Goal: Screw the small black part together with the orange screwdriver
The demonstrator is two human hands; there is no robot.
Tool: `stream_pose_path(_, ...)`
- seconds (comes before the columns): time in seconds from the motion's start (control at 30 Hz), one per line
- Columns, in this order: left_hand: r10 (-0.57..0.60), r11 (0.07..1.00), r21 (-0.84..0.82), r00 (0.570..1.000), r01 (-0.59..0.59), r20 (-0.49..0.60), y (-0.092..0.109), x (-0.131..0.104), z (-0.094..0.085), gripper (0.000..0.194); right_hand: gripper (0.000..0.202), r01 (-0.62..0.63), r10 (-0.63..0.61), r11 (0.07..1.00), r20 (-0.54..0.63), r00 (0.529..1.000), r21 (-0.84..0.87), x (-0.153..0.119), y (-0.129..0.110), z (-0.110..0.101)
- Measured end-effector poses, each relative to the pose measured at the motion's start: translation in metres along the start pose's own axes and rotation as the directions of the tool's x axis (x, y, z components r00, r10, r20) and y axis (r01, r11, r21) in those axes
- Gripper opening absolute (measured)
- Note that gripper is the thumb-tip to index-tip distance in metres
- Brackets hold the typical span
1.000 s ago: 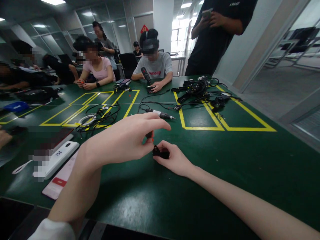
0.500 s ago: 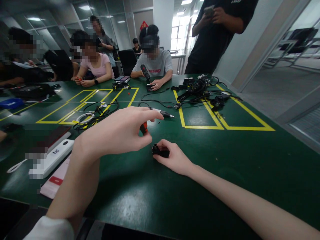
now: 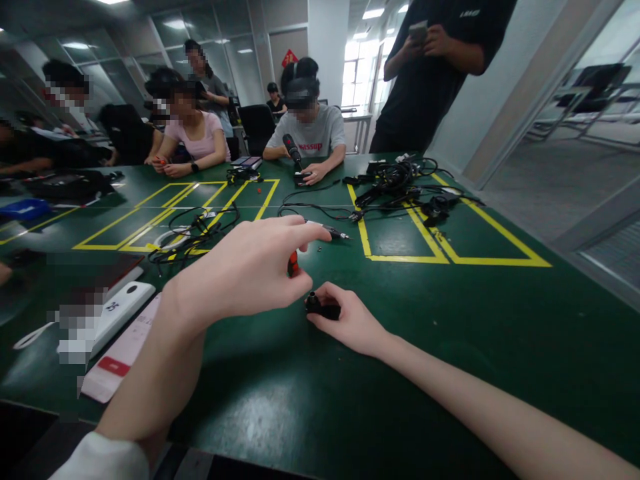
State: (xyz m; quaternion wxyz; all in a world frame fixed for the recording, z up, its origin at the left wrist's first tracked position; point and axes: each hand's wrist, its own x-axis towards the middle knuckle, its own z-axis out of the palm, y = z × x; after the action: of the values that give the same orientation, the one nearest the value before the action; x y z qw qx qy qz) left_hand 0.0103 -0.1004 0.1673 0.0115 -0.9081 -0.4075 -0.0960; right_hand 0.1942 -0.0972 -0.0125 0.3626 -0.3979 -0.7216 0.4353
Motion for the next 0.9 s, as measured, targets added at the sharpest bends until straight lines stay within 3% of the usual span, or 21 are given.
stream_pose_path(0.17,0.107,0.993,-0.039,0.994,-0.108,-0.018,-0.0026,0.0032,0.0053,0.045,0.016,-0.012,0.012,1.0,0.005,1.0,0.014,0.0003,-0.001,0.0007)
stream_pose_path(0.6,0.144,0.986,-0.08,0.989,-0.145,-0.013,-0.0054,0.0064,0.0065,0.032,0.015,-0.018,0.018,1.0,0.003,1.0,-0.006,-0.0009,-0.0039,0.0008)
stream_pose_path(0.9,0.162,0.983,-0.081,0.987,-0.163,-0.022,-0.0075,0.0042,0.0025,0.042,0.014,-0.008,0.008,1.0,-0.015,1.0,-0.027,-0.0016,-0.0021,-0.0003)
